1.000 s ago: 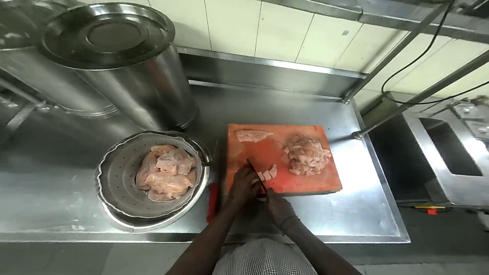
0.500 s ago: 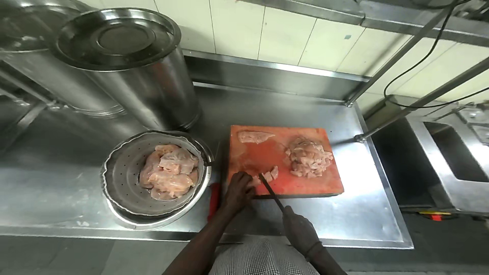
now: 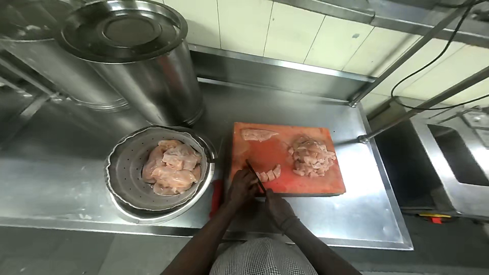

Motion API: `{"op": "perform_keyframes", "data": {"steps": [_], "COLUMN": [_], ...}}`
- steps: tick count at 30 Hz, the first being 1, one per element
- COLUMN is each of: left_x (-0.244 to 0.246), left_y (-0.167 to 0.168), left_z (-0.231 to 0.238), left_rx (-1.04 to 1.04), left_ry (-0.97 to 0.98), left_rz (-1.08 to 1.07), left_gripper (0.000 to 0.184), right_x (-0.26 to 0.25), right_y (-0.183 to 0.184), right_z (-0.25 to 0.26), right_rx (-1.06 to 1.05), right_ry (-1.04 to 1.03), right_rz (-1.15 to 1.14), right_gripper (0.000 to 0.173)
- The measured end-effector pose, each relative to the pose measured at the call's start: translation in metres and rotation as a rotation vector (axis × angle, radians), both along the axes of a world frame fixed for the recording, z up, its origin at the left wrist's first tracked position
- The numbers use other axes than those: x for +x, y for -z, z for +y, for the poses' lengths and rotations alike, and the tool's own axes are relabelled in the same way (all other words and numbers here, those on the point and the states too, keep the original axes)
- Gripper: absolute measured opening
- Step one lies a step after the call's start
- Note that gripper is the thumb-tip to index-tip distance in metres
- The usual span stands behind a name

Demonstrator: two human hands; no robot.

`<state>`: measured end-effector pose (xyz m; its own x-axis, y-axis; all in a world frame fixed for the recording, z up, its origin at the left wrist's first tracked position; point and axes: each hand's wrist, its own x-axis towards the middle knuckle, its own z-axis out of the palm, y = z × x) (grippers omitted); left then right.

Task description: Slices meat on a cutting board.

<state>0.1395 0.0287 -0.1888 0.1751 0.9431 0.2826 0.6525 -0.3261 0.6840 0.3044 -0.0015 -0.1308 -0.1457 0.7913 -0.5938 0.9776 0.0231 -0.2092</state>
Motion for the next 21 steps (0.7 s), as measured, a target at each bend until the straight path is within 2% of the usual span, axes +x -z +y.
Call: {"op": "perform_keyframes", "data": {"steps": [4,10,12,14,17,21], "left_x": [0.004,0.000,-0.004,-0.009,-0.012,-0.011], "left_y": [0.002,-0.002,-0.003,-0.002,-0.001,0.003], "left_z": [-0.003,-0.006,-0.011,-0.017,-0.021,-0.018], "left_rx": [-0.006,0.015,0.002,-0.009,0.003,0.048], "left_ry": [-0.057,-0.060,-0.051,-0.037,-0.028,-0.053], "left_rz": [-0.004,-0.019,-0.029,-0.037,-0.056,-0.050], "left_gripper": [0.018,0.017,0.024,0.029,0.024,0.019], "right_x": [0.011,0.064,0.073,0.072,0.061,0.041], "right_y": [0.003,0.015,0.007,-0.003,-0.008,-0.023], "right_z": [-0.011,-0.055,-0.058,-0.058,-0.055,-0.043], "right_rx": [-0.045,-0.133,-0.136,-0.076,0.071,-0.001], "right_ry": [0.024,0.053,0.038,0.030,0.072,0.018], "right_rz": [0.001,-0.026,-0.049,-0.062,0.000,-0.007], "right_gripper": [0.037,0.040,0.040,0.037,0.035,0.034]}}
